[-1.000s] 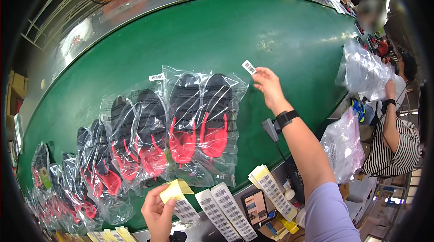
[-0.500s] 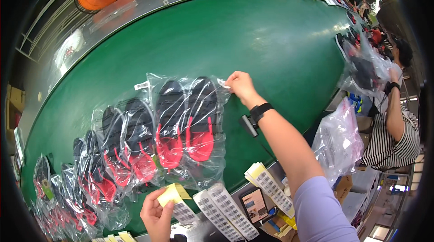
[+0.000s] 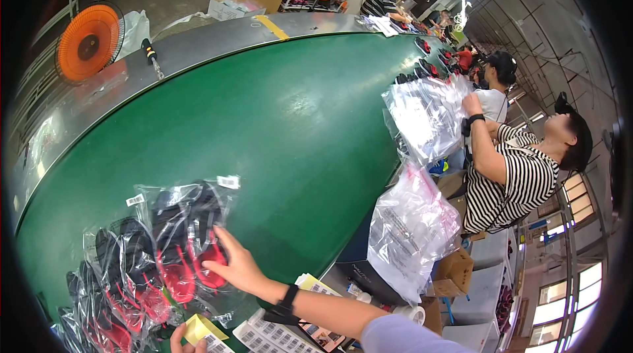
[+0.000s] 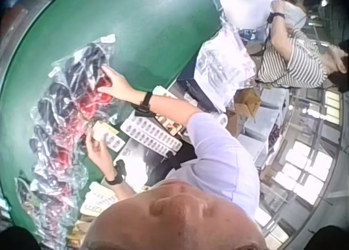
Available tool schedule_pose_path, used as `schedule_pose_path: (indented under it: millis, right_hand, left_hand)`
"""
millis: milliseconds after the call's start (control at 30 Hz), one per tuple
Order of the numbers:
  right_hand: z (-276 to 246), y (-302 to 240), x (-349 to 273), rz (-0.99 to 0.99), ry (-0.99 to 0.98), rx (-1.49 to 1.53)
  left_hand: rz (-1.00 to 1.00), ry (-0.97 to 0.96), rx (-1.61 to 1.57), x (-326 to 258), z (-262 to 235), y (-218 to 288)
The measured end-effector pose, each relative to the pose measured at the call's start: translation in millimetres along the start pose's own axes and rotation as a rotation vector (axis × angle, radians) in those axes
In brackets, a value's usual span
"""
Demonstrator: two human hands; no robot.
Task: The worker is peeling small size or barcode labels from a sheet and applying them to the plastic packaging of individual shoes on a conveyor belt.
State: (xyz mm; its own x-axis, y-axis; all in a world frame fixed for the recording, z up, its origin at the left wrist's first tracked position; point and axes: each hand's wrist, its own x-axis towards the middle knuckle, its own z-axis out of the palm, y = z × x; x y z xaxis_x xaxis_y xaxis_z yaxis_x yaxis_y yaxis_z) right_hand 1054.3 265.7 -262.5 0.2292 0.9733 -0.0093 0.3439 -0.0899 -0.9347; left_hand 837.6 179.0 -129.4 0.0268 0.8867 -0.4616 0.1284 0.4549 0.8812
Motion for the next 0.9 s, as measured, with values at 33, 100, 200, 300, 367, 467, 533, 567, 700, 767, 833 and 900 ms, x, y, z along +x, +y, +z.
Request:
schedule_pose_path:
  millis: [33,100,200,300,367,467,533,567,700,767,833,900]
  right_hand:
    - [3.2,-2.3,9.3,-0.079,-0.018,-0.087]
    - [5.0,5.7,36.7,-0.086,-0.131,-0.052]
    - [-1.8,-18.0,55.1,-0.161,-0.236,-0.179]
    - [-10.3,-65.0,26.6,-0.407,-0.175,-0.177]
    - [-25.3,-91.4,-15.6,-0.284,-0.423,0.105]
    - [-28.6,-97.3,-63.0,-0.377,-0.523,0.221]
    - [-26.6,-99.1,-73.5,-0.354,-0.466,0.273]
    - [-27.4,-99.4,-75.9,-0.341,-0.438,0.296]
    - [-29.7,-92.6,-74.3,-0.486,-0.38,0.232]
    - [-35.5,-98.1,-73.5,-0.631,-0.315,0.137]
    - [-38.3,-98.6,-72.1,-0.728,-0.287,0.068]
    - [-41.1,-92.6,-71.1,-0.777,-0.289,0.035]
  left_hand:
    - [-0.046,-0.023,0.093,0.4,-7.9,-9.6]
    - [-0.075,-0.051,0.156,-0.3,-17.8,-25.9]
    - [-0.002,-0.043,0.095,0.0,-16.1,-31.0]
    - [0.064,0.03,0.097,-1.6,-10.6,-18.2]
    - [0.088,0.062,0.132,-4.0,-2.2,-7.4]
    - [0.156,0.076,0.168,-9.9,7.0,2.2]
    - [0.191,0.089,0.14,-12.9,9.6,6.1]
    - [0.195,0.082,0.182,-14.0,10.8,7.5]
    - [0.192,0.072,0.281,-16.8,16.3,14.0]
    - [0.166,0.08,0.264,-16.4,17.4,11.3]
    - [0.132,0.112,0.159,-14.9,21.6,7.9]
    - [0.101,0.138,0.105,-15.0,27.4,8.7]
